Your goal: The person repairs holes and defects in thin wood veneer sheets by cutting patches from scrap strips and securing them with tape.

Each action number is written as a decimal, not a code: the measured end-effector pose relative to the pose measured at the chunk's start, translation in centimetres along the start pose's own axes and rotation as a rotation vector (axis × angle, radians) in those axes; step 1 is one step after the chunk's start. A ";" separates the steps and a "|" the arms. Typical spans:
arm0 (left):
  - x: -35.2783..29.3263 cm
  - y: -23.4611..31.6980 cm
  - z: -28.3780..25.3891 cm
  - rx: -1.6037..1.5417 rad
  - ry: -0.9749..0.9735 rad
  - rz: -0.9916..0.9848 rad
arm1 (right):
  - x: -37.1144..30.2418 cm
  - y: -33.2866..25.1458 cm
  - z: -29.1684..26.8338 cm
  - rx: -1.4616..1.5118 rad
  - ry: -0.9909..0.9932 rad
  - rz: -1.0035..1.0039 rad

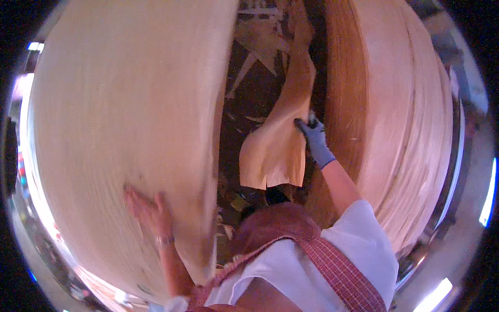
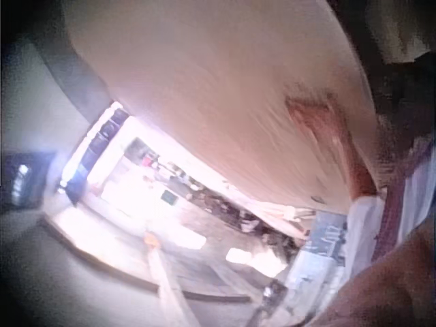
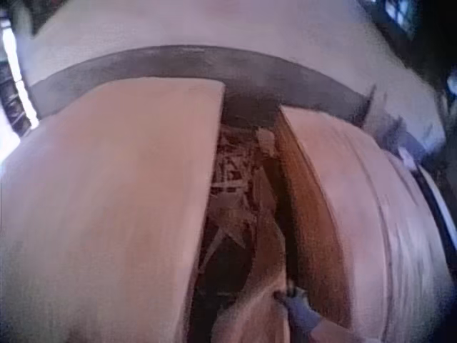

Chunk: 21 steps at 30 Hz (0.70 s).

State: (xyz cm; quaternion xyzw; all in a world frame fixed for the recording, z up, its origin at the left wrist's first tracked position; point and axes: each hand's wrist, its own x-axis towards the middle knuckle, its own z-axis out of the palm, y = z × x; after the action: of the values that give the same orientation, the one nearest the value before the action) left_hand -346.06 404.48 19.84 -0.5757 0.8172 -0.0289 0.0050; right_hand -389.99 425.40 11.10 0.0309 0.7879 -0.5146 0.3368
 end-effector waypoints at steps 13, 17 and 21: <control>-9.4 5.4 -7.5 -0.962 -0.110 0.592 | -21.1 -21.9 -1.9 0.078 -0.433 -0.389; -9.0 9.4 -12.9 -1.372 0.075 0.465 | -25.3 -24.3 1.1 0.028 -0.912 -0.698; -4.7 10.7 -16.1 -1.857 0.029 0.181 | -25.2 -26.6 2.9 -0.035 -0.655 -0.696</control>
State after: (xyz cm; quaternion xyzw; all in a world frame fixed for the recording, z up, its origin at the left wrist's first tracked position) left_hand -355.19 413.18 35.20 -0.2826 0.5546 0.6294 -0.4652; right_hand -379.65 417.97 45.57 -0.4043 0.6125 -0.5660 0.3755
